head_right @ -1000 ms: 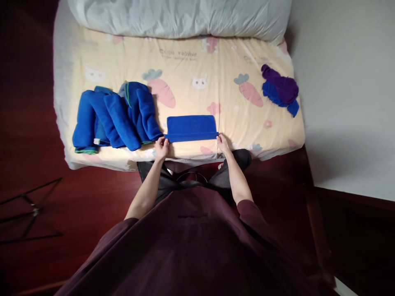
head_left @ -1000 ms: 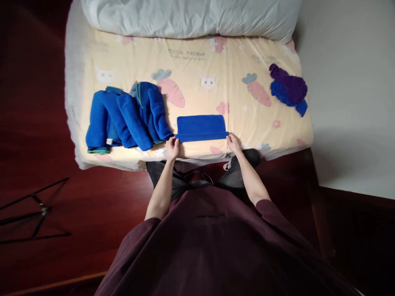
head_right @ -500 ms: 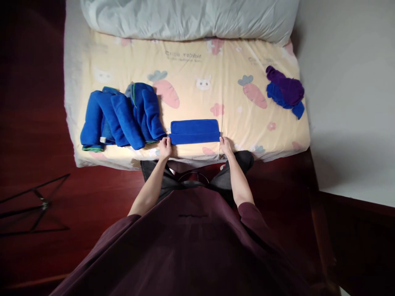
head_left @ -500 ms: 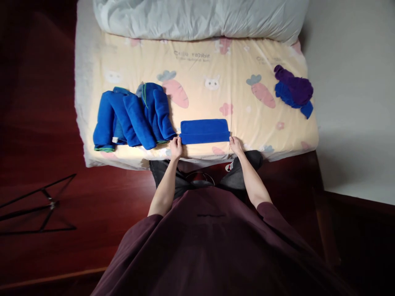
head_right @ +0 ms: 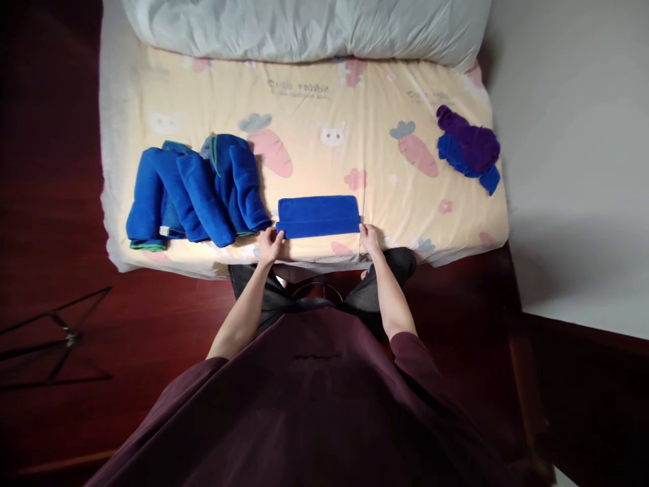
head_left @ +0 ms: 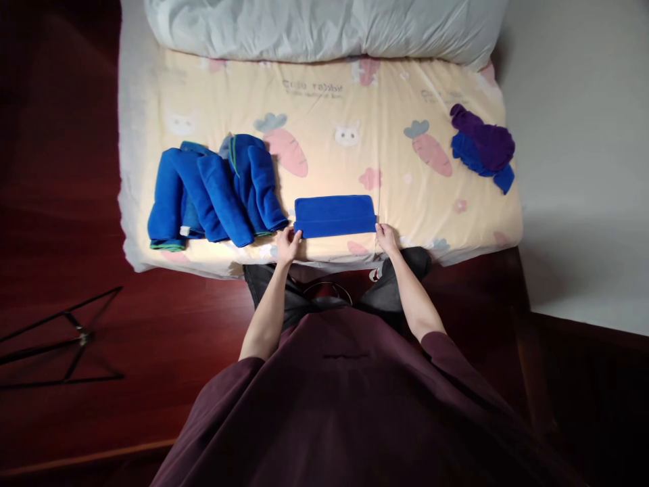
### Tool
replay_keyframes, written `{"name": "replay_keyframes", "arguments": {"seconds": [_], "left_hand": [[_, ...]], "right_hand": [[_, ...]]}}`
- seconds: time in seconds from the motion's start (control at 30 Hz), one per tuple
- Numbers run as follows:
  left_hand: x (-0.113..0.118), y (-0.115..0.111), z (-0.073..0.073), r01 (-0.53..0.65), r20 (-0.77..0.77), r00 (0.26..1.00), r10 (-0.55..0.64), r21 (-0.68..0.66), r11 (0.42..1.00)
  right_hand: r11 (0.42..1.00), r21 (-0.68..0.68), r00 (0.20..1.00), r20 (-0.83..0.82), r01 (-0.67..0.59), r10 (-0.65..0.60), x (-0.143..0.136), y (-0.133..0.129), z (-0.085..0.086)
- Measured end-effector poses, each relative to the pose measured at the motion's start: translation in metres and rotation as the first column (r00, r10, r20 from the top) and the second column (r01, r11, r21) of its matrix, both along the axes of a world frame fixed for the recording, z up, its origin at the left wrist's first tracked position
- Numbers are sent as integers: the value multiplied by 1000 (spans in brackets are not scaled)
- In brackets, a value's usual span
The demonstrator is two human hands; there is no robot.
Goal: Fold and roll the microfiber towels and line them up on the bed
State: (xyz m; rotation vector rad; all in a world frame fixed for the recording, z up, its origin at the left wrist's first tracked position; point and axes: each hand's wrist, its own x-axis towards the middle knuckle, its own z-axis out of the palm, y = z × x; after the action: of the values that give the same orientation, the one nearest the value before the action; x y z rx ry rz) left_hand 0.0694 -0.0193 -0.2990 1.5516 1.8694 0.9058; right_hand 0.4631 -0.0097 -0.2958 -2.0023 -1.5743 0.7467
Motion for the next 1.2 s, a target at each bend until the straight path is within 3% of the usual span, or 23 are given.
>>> {"name": "replay_keyframes", "arguments": {"seconds": [0.53, 0.83, 1.03, 1.2], "left_hand": [[4, 2, -5, -47, 105, 994, 42, 51, 998], [7, 1, -6, -97, 294, 952, 86, 21, 995], [5, 2, -8, -34, 186, 982, 18, 81, 996], [6, -2, 0, 32, -70, 997, -25, 101, 994]], "right_hand": [[999, 48, 997, 76, 4, -8, -3, 0, 8], [996, 43, 997, 22, 75, -76, -10, -2, 14], [990, -18, 983, 120, 141, -138, -21, 2, 20], [992, 4, 978, 165, 127, -126, -30, -3, 36]]}}
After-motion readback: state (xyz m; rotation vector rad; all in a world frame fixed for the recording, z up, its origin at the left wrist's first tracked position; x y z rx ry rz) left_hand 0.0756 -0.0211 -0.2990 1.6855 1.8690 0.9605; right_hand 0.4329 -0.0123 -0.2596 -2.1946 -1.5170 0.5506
